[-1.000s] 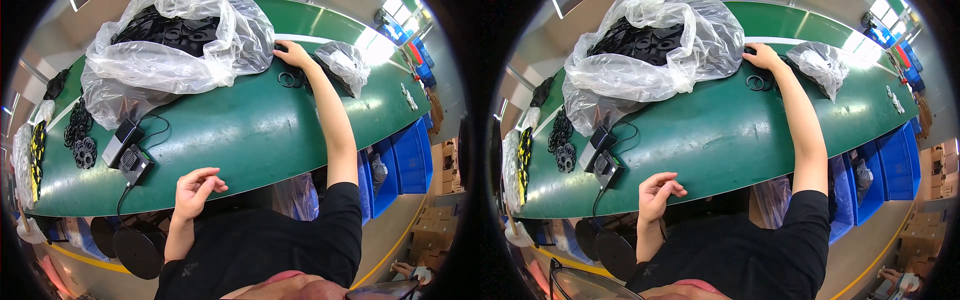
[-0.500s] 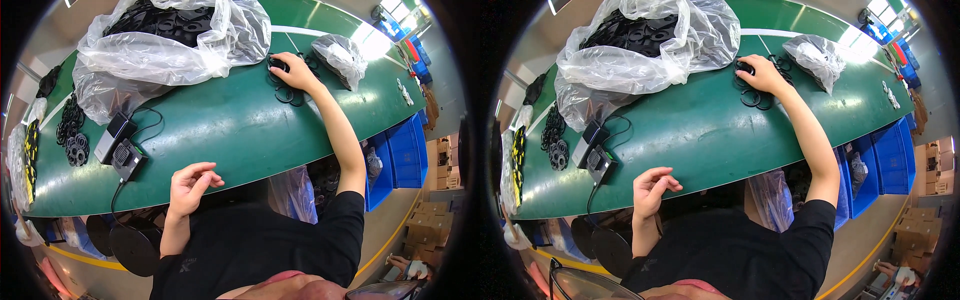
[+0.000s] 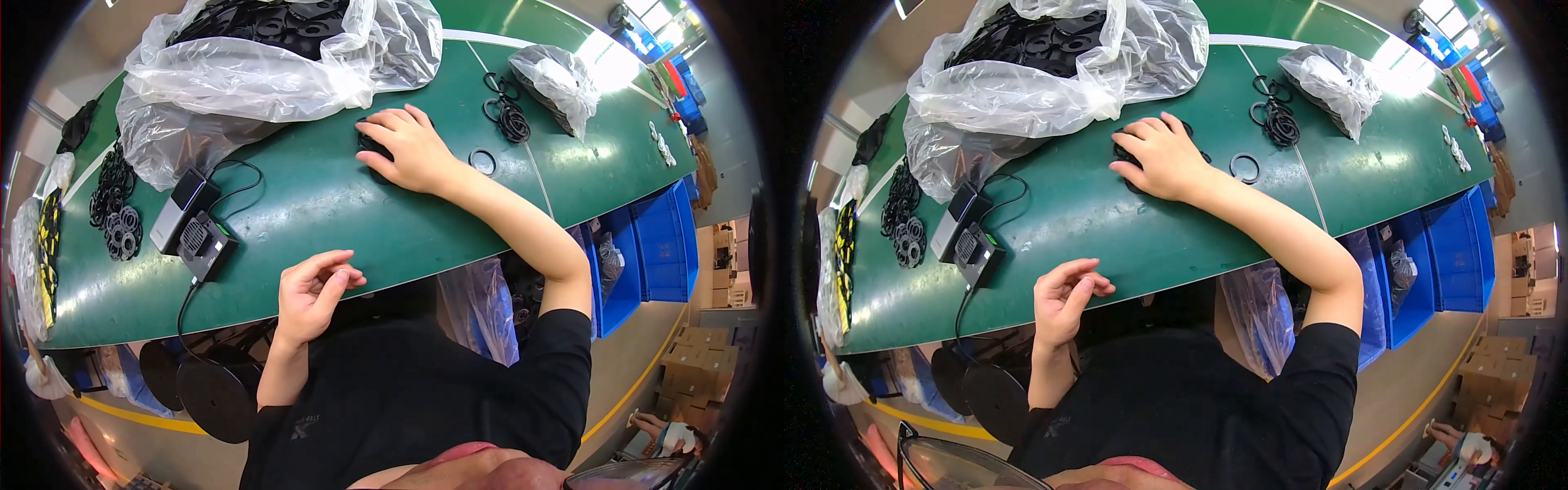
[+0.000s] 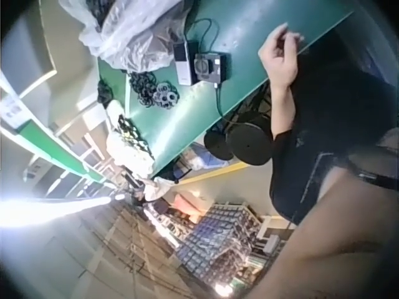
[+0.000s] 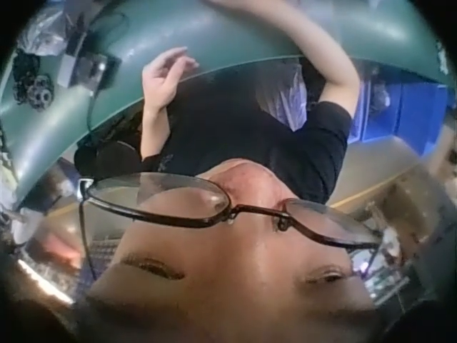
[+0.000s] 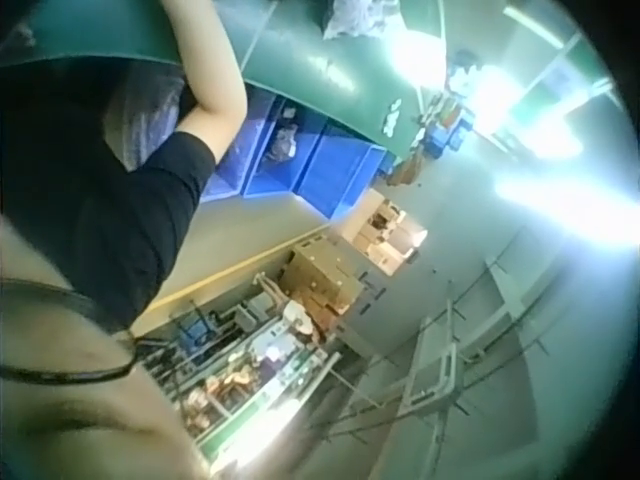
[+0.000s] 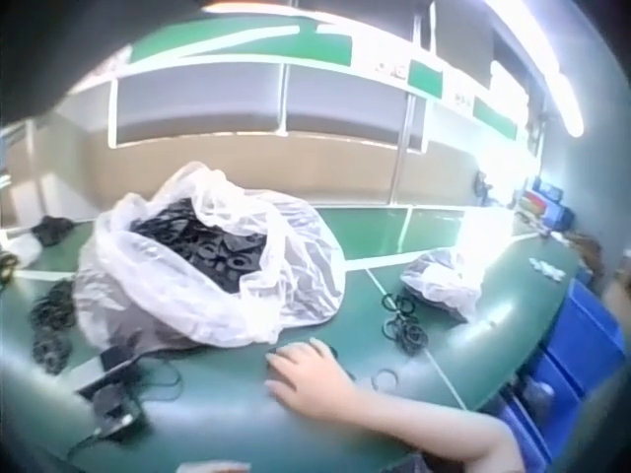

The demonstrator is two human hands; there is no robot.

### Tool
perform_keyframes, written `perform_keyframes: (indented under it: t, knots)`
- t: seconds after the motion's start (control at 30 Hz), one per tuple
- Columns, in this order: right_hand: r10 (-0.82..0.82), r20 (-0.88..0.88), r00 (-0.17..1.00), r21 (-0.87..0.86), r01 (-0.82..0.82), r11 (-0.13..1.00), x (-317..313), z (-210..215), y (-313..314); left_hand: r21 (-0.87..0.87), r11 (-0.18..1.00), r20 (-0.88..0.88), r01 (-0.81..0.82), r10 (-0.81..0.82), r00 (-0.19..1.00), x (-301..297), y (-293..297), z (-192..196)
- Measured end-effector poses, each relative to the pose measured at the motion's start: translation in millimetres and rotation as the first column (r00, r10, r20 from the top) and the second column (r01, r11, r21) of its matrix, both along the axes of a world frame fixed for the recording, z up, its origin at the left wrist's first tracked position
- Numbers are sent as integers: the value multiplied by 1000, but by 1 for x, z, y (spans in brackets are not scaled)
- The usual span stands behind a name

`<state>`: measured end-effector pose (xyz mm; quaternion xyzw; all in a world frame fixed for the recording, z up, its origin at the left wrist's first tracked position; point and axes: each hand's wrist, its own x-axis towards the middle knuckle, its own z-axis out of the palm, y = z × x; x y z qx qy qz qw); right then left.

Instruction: The person assembles black plastic circular components and rings by hand at a workstation.

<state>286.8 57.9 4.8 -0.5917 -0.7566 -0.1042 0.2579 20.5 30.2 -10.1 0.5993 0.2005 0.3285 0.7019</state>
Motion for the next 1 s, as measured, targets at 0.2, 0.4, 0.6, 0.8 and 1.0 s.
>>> perform_keyframes:
  t: [0.2,0.4,0.6,0.8,1.0]
  knots:
    - [-69,-156,985,60,79,995,72,32,3,33,999,2,-41,41,999,-4,-3,-4]
    - [-526,0,850,-231,512,827,195,-1,-39,29,1000,17,12,-13,1000,1,1,-1]
    - [-425,-165,890,-259,377,889,142,-13,-36,-11,1000,17,24,-24,1000,1,1,0]
    - [-332,-139,933,-147,312,939,50,-14,-35,3,1000,16,1,-1,1000,1,-1,0]
    - [-302,-193,934,-107,285,952,19,-18,-22,60,997,-18,-43,44,999,2,-3,-1]
